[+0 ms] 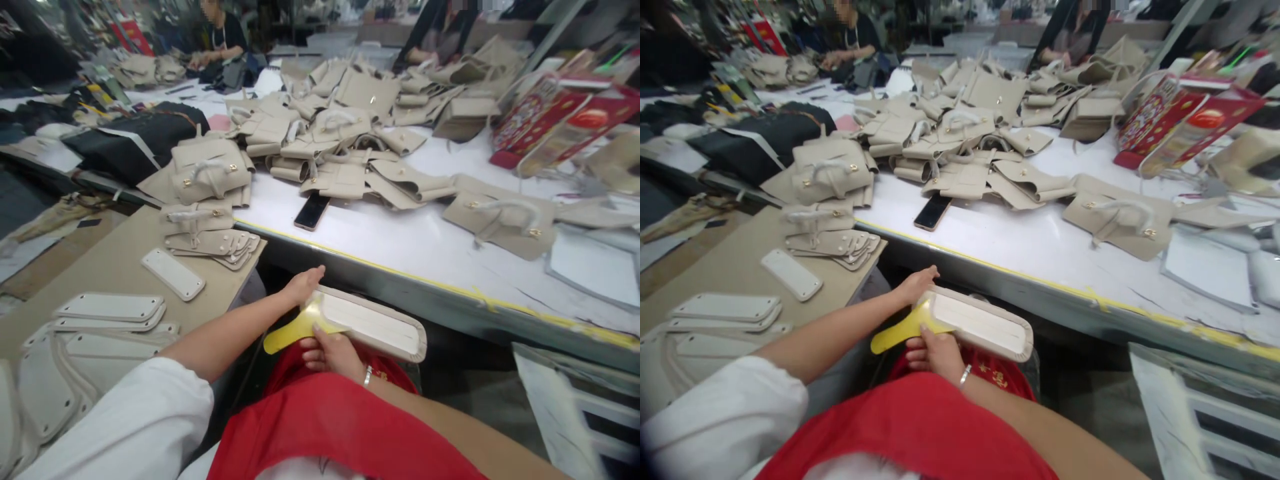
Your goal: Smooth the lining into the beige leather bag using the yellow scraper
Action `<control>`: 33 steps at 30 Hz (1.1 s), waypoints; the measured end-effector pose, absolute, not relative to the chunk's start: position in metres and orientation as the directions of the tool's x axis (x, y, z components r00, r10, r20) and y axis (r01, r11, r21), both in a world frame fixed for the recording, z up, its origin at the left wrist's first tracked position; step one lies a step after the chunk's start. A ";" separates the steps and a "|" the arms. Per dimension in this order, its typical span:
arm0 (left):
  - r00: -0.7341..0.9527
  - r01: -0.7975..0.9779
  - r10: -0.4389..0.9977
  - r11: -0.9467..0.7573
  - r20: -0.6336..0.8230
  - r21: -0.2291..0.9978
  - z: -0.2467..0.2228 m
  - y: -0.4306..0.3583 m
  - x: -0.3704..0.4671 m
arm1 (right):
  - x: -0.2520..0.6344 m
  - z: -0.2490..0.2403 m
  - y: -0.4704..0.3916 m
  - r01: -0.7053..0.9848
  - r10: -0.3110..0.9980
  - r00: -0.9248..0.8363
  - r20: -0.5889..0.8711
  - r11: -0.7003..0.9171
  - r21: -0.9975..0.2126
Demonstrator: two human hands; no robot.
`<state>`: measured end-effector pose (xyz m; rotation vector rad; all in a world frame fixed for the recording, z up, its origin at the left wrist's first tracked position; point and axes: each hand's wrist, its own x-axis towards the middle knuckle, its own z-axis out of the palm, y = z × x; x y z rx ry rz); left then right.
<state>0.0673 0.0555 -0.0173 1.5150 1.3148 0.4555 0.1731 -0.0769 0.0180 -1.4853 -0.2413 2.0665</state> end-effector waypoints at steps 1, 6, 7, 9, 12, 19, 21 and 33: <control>0.313 0.422 0.878 0.213 -0.362 0.881 -0.019 0.055 0.058 | 0.186 0.023 -0.077 -0.319 0.594 -0.196 -0.780 -0.791 -0.522; 0.306 0.077 0.843 0.442 -0.443 0.894 -0.030 0.036 0.017 | 0.291 0.035 -0.033 -0.337 0.851 0.049 -0.522 -0.478 -0.811; 0.321 0.063 0.844 0.433 -0.429 0.899 -0.033 0.030 0.015 | 0.315 0.033 -0.018 -0.357 0.852 0.124 -0.509 -0.440 -0.824; 0.368 0.024 0.837 0.427 -0.406 0.904 -0.039 0.021 0.017 | 0.358 0.028 0.010 -0.364 0.798 0.272 -0.538 -0.432 -0.825; 0.422 -0.031 0.814 0.452 -0.399 0.891 -0.045 0.014 0.026 | 0.401 0.020 0.031 -0.364 0.739 0.307 -0.600 -0.491 -0.791; 0.380 0.205 0.799 0.418 -0.465 0.885 -0.029 0.031 0.037 | 0.402 0.007 -0.023 0.156 0.844 0.206 -0.495 -0.527 -0.835; 0.412 0.236 0.777 0.414 -0.476 0.879 -0.021 0.038 0.039 | 0.391 0.010 -0.044 0.420 0.937 0.078 -0.342 -0.342 -0.841; 0.838 0.544 0.514 -0.768 -0.182 0.338 0.009 0.032 0.062 | 0.355 0.012 -0.070 0.868 0.901 -0.412 -0.139 0.341 -0.361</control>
